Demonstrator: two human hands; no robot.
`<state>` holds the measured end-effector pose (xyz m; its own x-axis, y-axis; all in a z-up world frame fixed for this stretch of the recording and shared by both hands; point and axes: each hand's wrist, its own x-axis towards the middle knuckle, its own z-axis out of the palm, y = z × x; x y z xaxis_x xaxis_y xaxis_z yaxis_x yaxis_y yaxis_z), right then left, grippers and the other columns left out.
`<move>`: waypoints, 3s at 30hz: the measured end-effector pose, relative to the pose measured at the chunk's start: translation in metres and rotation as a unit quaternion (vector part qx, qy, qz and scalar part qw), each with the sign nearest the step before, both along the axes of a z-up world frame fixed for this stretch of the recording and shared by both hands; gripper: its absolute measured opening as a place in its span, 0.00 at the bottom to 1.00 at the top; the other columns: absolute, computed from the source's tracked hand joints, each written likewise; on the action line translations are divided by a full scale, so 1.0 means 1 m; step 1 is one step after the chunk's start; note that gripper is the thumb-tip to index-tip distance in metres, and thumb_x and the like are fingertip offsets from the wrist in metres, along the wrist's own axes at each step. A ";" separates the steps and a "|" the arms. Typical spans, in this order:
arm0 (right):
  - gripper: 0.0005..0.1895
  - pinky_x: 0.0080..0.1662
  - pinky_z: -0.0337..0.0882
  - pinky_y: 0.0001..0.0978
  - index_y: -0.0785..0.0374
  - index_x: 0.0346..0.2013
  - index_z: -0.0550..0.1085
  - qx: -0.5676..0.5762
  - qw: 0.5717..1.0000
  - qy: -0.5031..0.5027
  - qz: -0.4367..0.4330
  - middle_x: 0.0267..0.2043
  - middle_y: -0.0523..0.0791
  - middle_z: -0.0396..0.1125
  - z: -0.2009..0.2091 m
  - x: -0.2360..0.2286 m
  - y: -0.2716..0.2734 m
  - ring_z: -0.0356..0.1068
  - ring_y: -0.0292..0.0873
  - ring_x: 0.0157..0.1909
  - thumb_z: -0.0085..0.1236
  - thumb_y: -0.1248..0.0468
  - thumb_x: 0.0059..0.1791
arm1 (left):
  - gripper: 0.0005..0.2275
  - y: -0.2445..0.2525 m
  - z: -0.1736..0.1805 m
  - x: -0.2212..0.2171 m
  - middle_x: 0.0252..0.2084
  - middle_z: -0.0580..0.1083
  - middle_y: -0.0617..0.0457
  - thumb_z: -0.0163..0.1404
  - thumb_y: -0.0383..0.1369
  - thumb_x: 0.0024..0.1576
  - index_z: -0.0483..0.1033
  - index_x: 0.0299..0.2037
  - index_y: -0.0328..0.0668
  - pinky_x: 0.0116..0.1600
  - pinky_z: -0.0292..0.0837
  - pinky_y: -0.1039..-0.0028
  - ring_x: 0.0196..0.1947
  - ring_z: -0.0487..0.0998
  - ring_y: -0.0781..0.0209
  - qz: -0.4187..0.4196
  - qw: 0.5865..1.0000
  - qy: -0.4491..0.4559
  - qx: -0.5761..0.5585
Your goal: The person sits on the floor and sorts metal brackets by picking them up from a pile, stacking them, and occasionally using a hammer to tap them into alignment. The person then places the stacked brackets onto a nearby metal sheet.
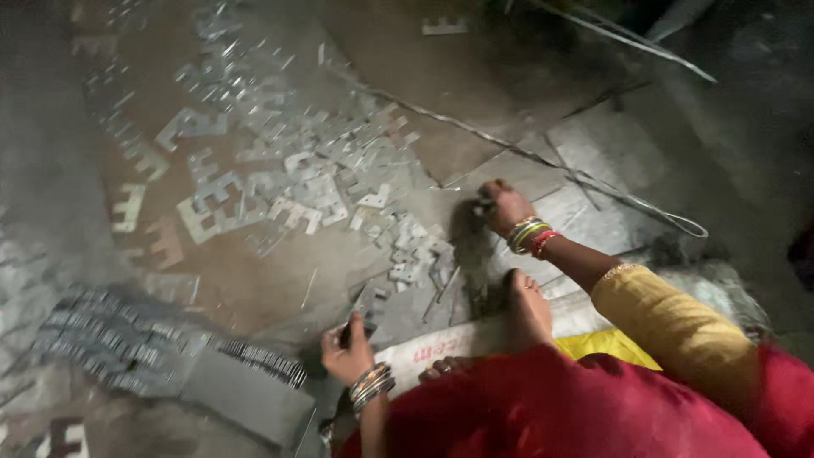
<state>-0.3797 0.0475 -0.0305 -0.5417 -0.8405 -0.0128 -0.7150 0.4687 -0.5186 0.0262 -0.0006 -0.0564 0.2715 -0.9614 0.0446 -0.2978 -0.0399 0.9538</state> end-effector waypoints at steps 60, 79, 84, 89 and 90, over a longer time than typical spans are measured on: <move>0.21 0.48 0.76 0.49 0.53 0.46 0.75 0.092 0.985 0.081 0.122 0.47 0.48 0.74 0.044 0.023 0.023 0.74 0.55 0.51 0.63 0.46 0.45 | 0.11 0.014 0.031 -0.024 0.23 0.73 0.53 0.61 0.26 0.53 0.68 0.28 0.35 0.29 0.70 0.75 0.22 0.72 0.69 -0.041 0.982 0.182 0.027; 0.20 0.52 0.72 0.52 0.54 0.52 0.74 0.062 0.997 -0.044 -0.028 0.53 0.56 0.69 -0.039 0.056 0.026 0.70 0.62 0.53 0.57 0.67 0.45 | 0.13 0.013 0.001 -0.001 0.27 0.74 0.52 0.63 0.32 0.53 0.72 0.30 0.31 0.34 0.72 0.71 0.27 0.73 0.66 -0.043 0.998 -0.015 -0.053; 0.20 0.54 0.72 0.49 0.56 0.52 0.74 -0.050 0.996 -0.072 0.031 0.54 0.57 0.68 -0.007 0.084 0.034 0.71 0.62 0.54 0.55 0.68 0.45 | 0.12 0.019 0.004 -0.003 0.26 0.75 0.49 0.60 0.32 0.55 0.72 0.30 0.29 0.30 0.71 0.66 0.23 0.74 0.60 -0.046 0.999 0.008 0.021; 0.24 0.40 0.73 0.55 0.60 0.54 0.69 -0.076 0.965 -0.105 0.226 0.49 0.57 0.69 0.023 0.163 0.041 0.72 0.65 0.40 0.56 0.66 0.43 | 0.14 0.019 -0.002 -0.002 0.25 0.76 0.45 0.53 0.35 0.59 0.75 0.29 0.27 0.30 0.72 0.65 0.23 0.75 0.58 -0.099 0.994 0.019 0.032; 0.23 0.38 0.74 0.55 0.61 0.55 0.68 -0.071 0.958 -0.074 0.269 0.47 0.57 0.70 0.027 0.180 0.042 0.73 0.64 0.39 0.55 0.66 0.45 | 0.13 0.019 -0.004 0.003 0.26 0.76 0.43 0.53 0.35 0.59 0.75 0.30 0.27 0.31 0.72 0.64 0.24 0.76 0.57 -0.101 0.994 -0.025 -0.010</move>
<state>-0.1996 0.0897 -0.0031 -0.0314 -0.9964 0.0782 -0.7472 -0.0286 -0.6640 0.0287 0.0186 -0.0600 0.0692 -0.9950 0.0719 -0.3444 0.0439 0.9378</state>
